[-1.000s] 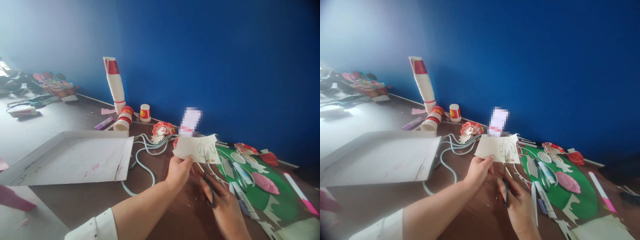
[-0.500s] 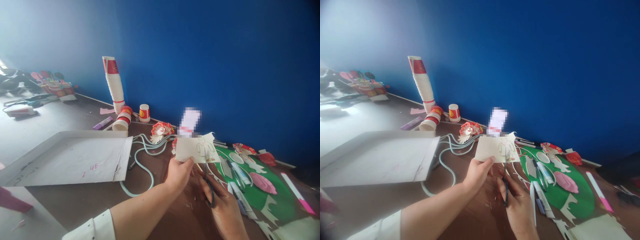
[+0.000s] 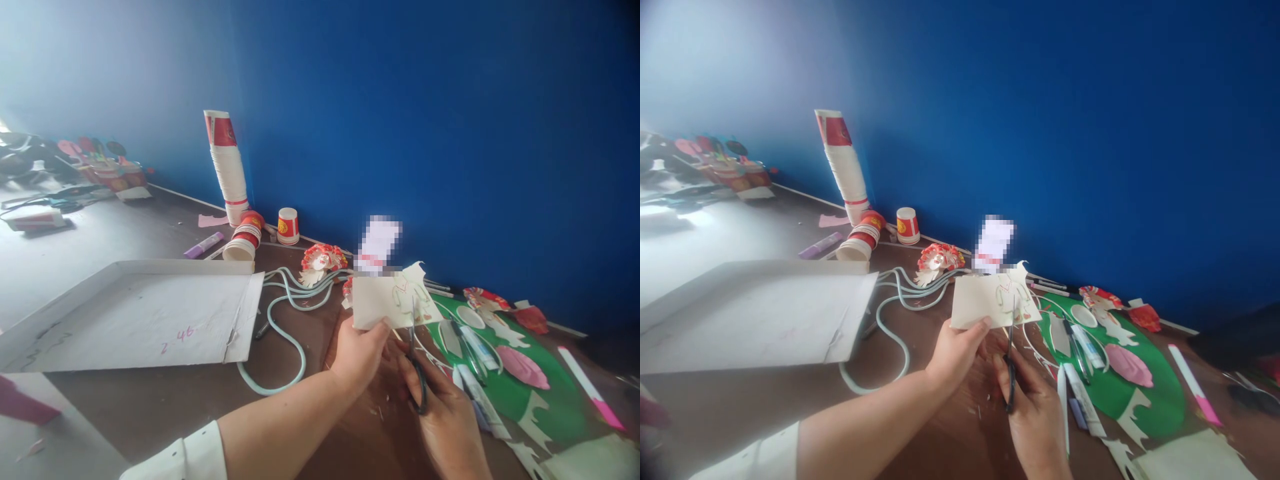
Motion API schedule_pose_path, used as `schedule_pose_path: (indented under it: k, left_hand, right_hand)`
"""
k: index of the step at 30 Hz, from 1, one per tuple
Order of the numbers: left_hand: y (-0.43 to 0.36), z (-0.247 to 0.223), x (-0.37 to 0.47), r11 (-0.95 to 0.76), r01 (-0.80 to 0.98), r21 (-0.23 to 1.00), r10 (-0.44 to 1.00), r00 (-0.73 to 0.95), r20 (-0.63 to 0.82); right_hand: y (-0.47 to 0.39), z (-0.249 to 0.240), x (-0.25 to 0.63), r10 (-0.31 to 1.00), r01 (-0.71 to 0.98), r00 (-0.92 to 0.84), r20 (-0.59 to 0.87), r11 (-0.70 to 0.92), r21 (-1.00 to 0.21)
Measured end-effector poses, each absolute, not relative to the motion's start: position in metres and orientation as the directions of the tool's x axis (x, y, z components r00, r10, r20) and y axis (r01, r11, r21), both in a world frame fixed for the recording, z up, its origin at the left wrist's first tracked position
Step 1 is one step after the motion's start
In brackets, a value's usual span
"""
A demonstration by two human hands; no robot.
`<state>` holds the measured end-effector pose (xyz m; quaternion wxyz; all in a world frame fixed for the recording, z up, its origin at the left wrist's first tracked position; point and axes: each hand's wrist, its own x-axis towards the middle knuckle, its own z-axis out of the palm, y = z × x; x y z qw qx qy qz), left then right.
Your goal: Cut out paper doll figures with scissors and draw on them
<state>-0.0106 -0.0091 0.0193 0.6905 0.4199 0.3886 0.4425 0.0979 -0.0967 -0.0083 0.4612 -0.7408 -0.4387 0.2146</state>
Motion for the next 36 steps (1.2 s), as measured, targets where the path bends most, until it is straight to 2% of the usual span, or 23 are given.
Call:
schedule_pose_path:
  k: [8, 15, 23, 31, 36]
  left_hand:
    - [-0.013, 0.019, -0.009, 0.302, -0.288, 0.909, 0.929, 0.304, -0.212]
    - [-0.017, 0.013, -0.007, 0.345, -0.353, 0.87, 0.911, 0.348, -0.221]
    - [-0.019, 0.011, -0.006, 0.354, -0.358, 0.864, 0.906, 0.36, -0.222]
    - [-0.023, 0.005, -0.002, 0.439, -0.355, 0.825, 0.862, 0.425, -0.276]
    - [-0.026, 0.004, -0.001, 0.423, -0.348, 0.837, 0.875, 0.397, -0.277]
  right_hand:
    - [-0.097, -0.009, 0.097, 0.857, 0.432, 0.507, 0.089, -0.163, -0.887]
    - [-0.097, -0.005, 0.094, 0.839, 0.415, 0.541, 0.055, -0.21, -0.885]
    - [-0.097, -0.005, 0.094, 0.851, 0.449, 0.515, 0.099, -0.169, -0.878]
    - [-0.095, -0.005, 0.094, 0.852, 0.468, 0.505, 0.137, -0.137, -0.873]
    - [-0.094, -0.005, 0.095, 0.862, 0.477, 0.488, 0.139, -0.13, -0.869]
